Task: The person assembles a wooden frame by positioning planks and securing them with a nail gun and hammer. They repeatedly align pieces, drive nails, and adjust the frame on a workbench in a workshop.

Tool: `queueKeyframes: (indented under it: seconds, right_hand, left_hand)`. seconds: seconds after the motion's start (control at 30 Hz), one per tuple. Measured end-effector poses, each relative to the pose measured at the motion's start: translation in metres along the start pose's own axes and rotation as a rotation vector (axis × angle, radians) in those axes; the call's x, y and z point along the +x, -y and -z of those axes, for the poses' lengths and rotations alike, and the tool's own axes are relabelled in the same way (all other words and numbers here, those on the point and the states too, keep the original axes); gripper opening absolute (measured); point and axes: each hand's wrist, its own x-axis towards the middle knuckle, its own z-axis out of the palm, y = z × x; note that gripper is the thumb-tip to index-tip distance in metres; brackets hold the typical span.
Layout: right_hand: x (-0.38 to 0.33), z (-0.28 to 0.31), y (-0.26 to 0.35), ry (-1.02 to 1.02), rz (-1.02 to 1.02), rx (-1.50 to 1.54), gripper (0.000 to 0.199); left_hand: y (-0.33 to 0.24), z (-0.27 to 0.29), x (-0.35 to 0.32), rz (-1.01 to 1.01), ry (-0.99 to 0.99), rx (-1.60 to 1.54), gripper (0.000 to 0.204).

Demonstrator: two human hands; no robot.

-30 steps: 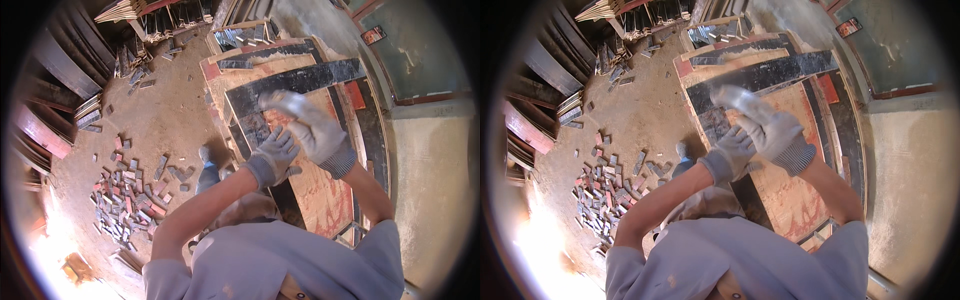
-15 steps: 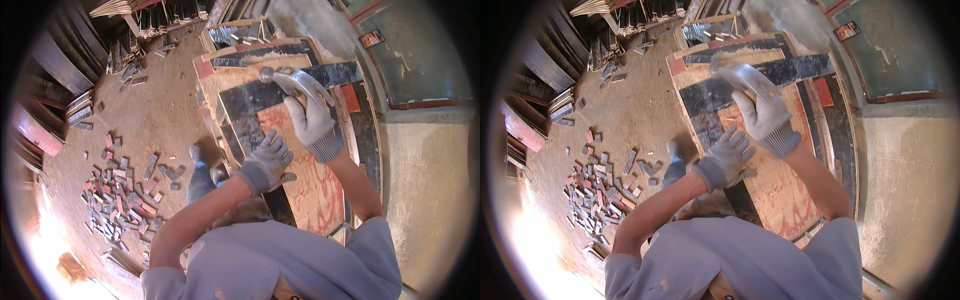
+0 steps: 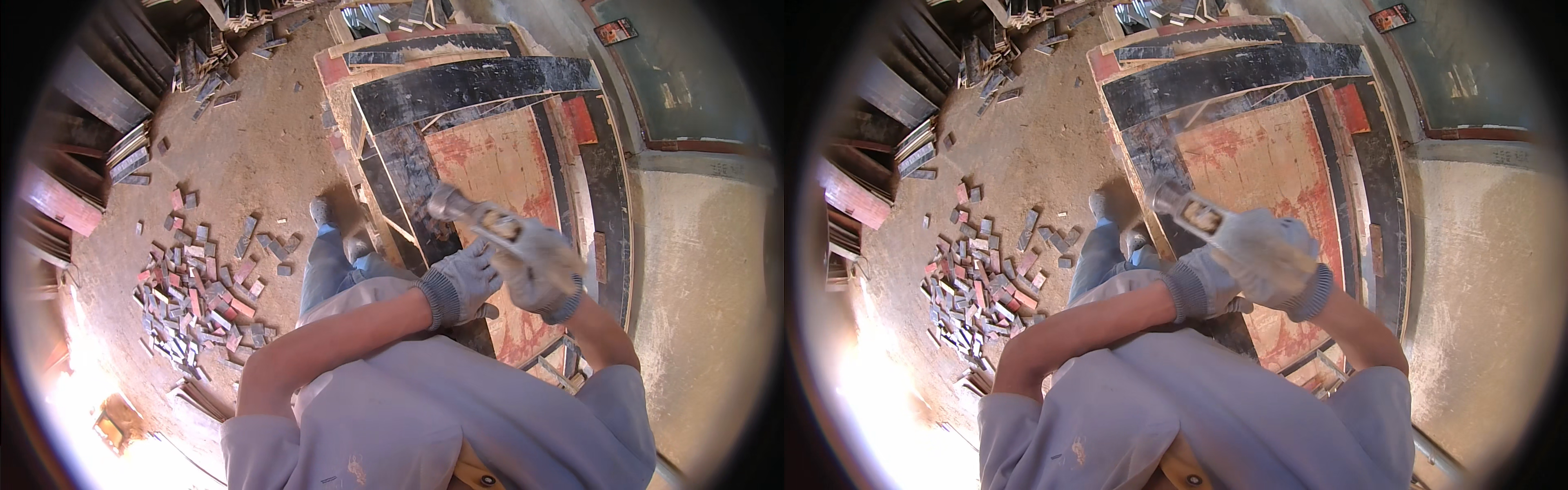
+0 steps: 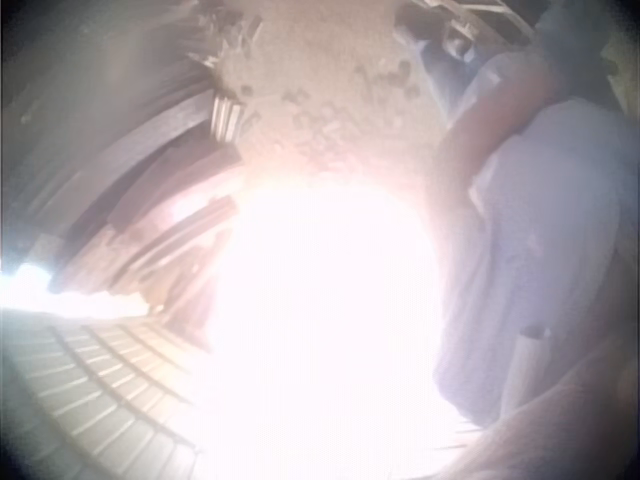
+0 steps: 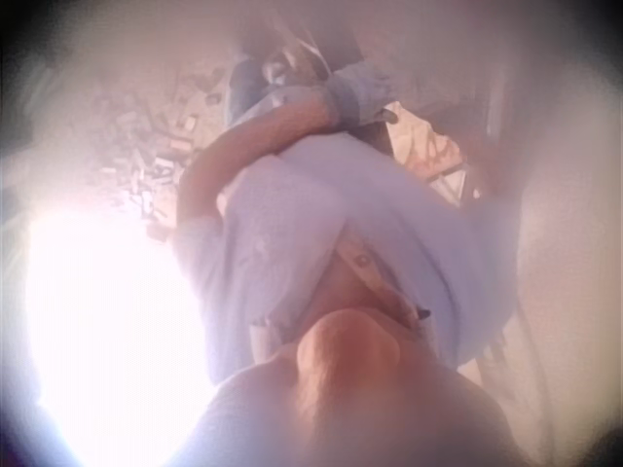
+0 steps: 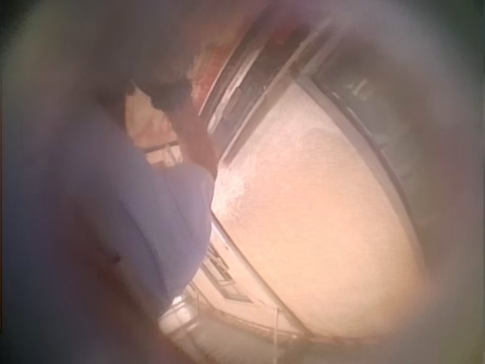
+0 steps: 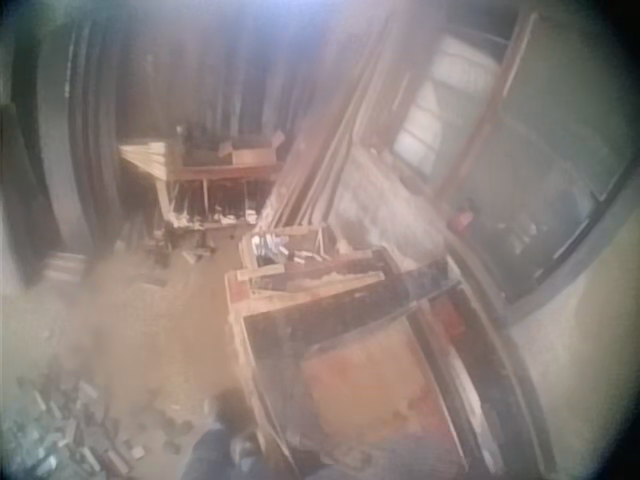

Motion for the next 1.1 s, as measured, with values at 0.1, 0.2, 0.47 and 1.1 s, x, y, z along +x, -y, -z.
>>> queueKeyframes:
  seconds: [0.1,0.2,0.47,1.1]
  right_hand:
    - [0.018,-0.015,0.002,-0.042,0.011,-0.115,0.037]
    - [0.028,-0.021,0.005,0.056,-0.325,-0.05,0.036]
    - [0.043,-0.005,0.019,0.092,-0.309,-0.057,0.031]
    - [0.102,-0.003,-0.019,-0.246,0.101,0.146,0.039]
  left_hand:
    - [-0.003,0.006,-0.001,0.143,0.144,-0.121,0.071]
    - [-0.009,0.015,-0.002,0.119,0.142,-0.005,0.069]
    - [-0.014,0.025,-0.002,0.097,0.033,0.153,0.062]
    - [0.037,0.044,-0.036,-0.051,-0.295,0.22,0.063]
